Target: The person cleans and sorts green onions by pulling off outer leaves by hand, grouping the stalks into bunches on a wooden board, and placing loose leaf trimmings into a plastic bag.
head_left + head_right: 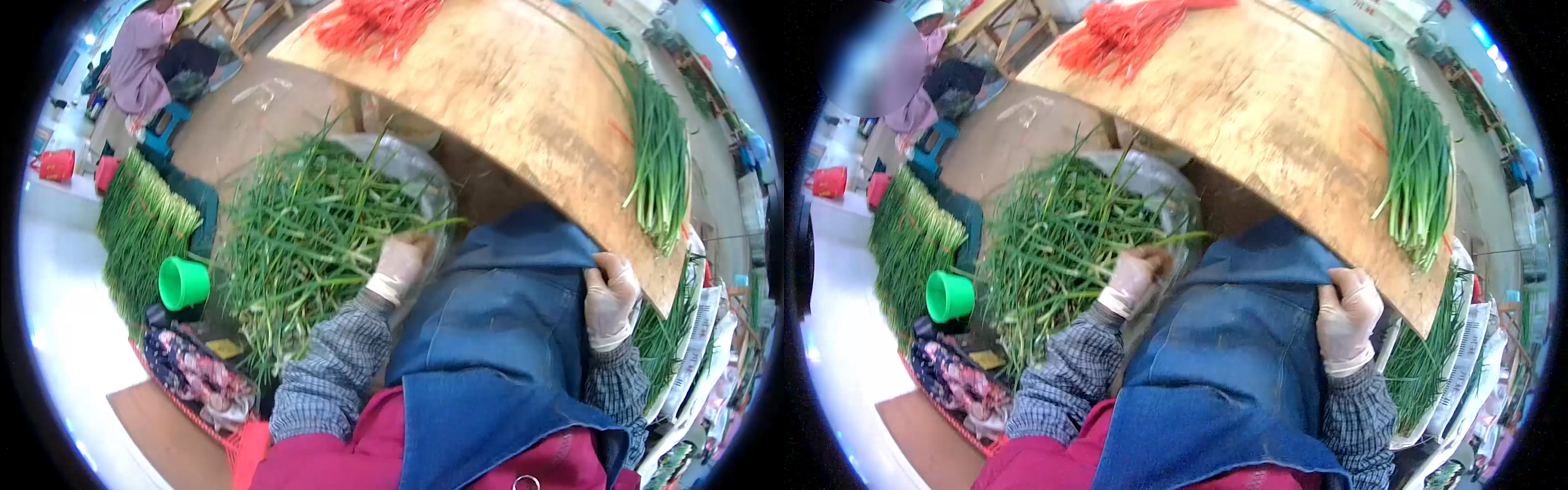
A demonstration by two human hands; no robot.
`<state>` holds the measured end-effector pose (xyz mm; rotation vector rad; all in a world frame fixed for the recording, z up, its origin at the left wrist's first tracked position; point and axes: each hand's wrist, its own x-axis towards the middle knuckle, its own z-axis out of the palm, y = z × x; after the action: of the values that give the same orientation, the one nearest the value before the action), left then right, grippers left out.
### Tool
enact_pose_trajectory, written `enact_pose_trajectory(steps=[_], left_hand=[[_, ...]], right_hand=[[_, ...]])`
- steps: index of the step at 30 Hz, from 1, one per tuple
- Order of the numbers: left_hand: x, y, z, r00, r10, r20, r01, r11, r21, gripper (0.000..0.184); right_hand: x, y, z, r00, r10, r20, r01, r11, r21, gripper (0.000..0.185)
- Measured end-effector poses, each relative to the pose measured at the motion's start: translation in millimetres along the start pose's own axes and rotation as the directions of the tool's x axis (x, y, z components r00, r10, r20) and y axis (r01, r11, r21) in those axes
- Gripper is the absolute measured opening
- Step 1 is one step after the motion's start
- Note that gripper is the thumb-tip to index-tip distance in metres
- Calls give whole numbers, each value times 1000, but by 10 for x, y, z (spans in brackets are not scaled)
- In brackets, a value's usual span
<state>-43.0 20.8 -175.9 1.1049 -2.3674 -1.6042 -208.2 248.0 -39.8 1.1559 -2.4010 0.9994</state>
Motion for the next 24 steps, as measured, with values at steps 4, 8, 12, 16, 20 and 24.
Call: enact_pose_trajectory(steps=[4, 8, 12, 16, 20, 24], left_hand=[[-186, -78, -369, 839, 347, -420, -244, 928, 280, 22], [-132, -907, -1025, 694, 339, -635, 137, 804, 579, 45], [-436, -1662, -1950, 369, -224, -902, 695, 711, 107, 62], [-759, -2525, -2407, 172, -601, -781, 618, 683, -389, 73], [-1118, -2831, -2396, 26, -773, -634, 594, 522, -612, 82], [-1250, -3350, -2333, 24, -901, -432, 476, 391, -788, 95]], right_hand=[[-276, 410, 102, 930, 165, 328, -129, 983, -129, 15], [-240, 274, -9, 890, 245, 385, -269, 963, 10, 22], [71, -119, -2, 887, 146, 439, -232, 962, 147, 37], [422, -440, 386, 842, -7, 540, -158, 952, 260, 39], [669, -520, 1056, 793, -47, 607, -126, 962, 240, 37], [846, -569, 1819, 791, -108, 602, 24, 989, 146, 43]])
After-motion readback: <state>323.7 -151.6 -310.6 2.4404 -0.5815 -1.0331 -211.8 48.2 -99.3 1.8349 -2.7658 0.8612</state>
